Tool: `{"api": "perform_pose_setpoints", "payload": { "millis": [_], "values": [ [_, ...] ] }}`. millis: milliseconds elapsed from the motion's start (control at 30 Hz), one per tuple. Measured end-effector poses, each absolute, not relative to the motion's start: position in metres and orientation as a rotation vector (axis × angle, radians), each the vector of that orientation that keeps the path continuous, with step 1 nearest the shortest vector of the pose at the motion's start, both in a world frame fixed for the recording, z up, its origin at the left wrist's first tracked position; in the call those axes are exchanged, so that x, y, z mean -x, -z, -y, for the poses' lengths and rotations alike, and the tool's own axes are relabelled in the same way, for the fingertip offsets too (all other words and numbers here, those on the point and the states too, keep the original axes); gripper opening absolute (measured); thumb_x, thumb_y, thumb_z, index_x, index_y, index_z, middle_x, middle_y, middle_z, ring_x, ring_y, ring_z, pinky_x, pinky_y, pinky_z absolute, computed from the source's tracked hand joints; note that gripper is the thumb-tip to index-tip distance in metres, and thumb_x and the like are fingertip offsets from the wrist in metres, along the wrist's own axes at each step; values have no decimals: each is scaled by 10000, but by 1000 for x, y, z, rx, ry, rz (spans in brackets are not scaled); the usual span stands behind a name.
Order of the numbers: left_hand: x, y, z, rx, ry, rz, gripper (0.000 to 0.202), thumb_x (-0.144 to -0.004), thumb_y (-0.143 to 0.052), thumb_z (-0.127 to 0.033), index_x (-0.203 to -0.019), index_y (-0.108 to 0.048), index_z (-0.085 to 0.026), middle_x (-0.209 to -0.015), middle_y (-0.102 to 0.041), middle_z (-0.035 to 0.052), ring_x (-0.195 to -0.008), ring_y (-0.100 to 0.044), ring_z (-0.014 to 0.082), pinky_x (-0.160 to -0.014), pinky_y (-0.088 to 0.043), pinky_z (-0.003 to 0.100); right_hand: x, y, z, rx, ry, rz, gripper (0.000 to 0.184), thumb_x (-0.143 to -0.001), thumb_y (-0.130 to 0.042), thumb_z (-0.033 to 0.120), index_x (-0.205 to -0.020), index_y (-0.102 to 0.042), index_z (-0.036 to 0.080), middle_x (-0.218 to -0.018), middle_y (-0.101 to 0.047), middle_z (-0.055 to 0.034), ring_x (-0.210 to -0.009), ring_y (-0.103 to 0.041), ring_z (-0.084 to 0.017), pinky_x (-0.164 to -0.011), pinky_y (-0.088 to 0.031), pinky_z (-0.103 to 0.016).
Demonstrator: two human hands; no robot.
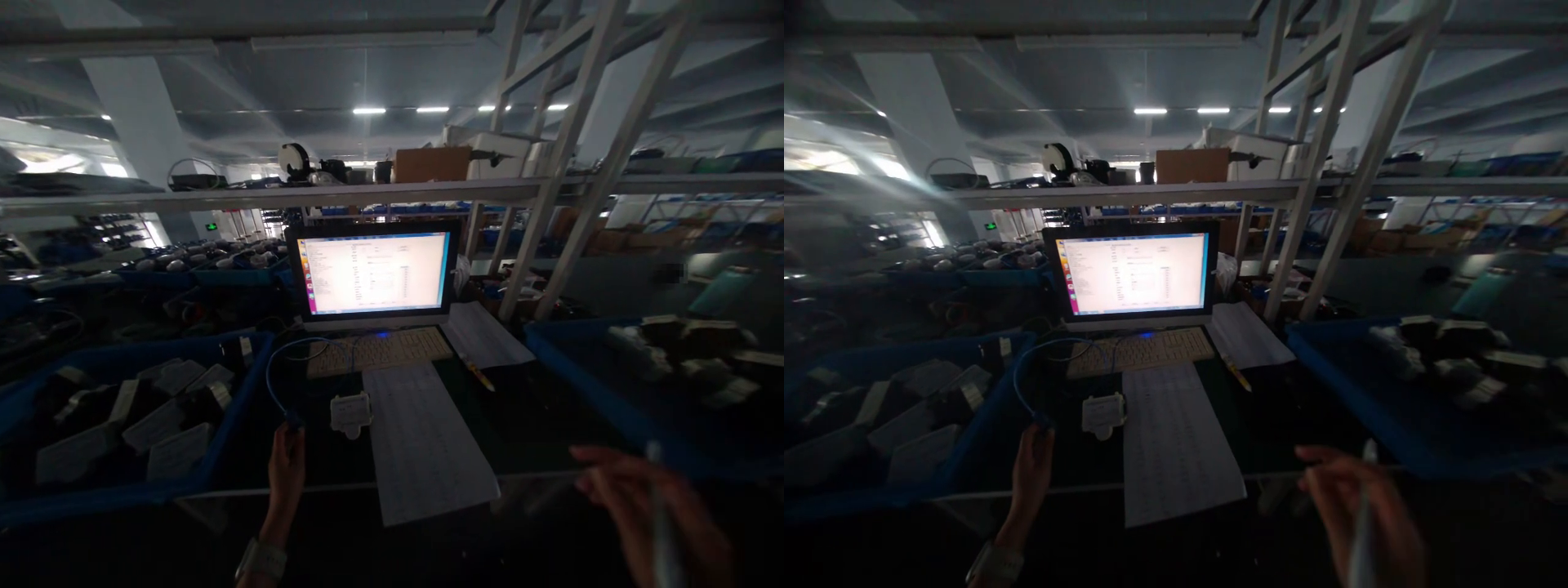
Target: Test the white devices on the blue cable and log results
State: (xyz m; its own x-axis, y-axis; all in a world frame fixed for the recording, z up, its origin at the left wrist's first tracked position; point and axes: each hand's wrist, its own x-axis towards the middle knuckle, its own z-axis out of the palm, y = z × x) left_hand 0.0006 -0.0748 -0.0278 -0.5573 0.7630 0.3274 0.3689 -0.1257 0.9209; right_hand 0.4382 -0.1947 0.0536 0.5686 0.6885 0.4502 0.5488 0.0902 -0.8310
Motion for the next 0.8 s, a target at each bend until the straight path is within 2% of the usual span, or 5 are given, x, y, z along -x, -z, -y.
{"api": "perform_pose_setpoints", "payload": {
  "millis": [100, 233, 500, 800],
  "values": [
    [-2, 25, 76, -1291, -1692, -1872, 471, -690, -535, -613, -937, -553, -213, -917, -687, 79, -807, -676, 241, -731, -549, 380, -419, -15, 191, 1572, -352, 1166, 445, -570, -691, 652, -774, -597, 267, -767, -686, -67, -670, -670, -240, -553, -559, -326],
    [-3, 21, 77, -1343, -1653, -1907, 445, -714, -509, -596, -948, -556, -220, -907, -687, 70, -815, -670, 241, -742, -546, 382, -403, 24, 194, 1659, -509, 1101, 412, -588, -660, 637, -737, -597, 258, -737, -703, -64, -675, -684, -245, -561, -559, -305],
    [-1, 25, 75, -1312, -1669, -1908, 483, -690, -518, -625, -942, -540, -213, -920, -686, 82, -844, -670, 249, -778, -535, 395, -391, 29, 168, 1630, -596, 1080, 418, -624, -629, 641, -756, -571, 248, -727, -694, -62, -658, -676, -234, -569, -545, -302],
    [-3, 20, 77, -1390, -1648, -1928, 439, -718, -501, -587, -936, -547, -210, -906, -682, 74, -826, -665, 235, -756, -534, 371, -383, 30, 161, 1647, -538, 1088, 418, -616, -621, 641, -654, -525, 237, -592, -607, -25, -539, -592, -190, -523, -497, -294]
  ]
}}
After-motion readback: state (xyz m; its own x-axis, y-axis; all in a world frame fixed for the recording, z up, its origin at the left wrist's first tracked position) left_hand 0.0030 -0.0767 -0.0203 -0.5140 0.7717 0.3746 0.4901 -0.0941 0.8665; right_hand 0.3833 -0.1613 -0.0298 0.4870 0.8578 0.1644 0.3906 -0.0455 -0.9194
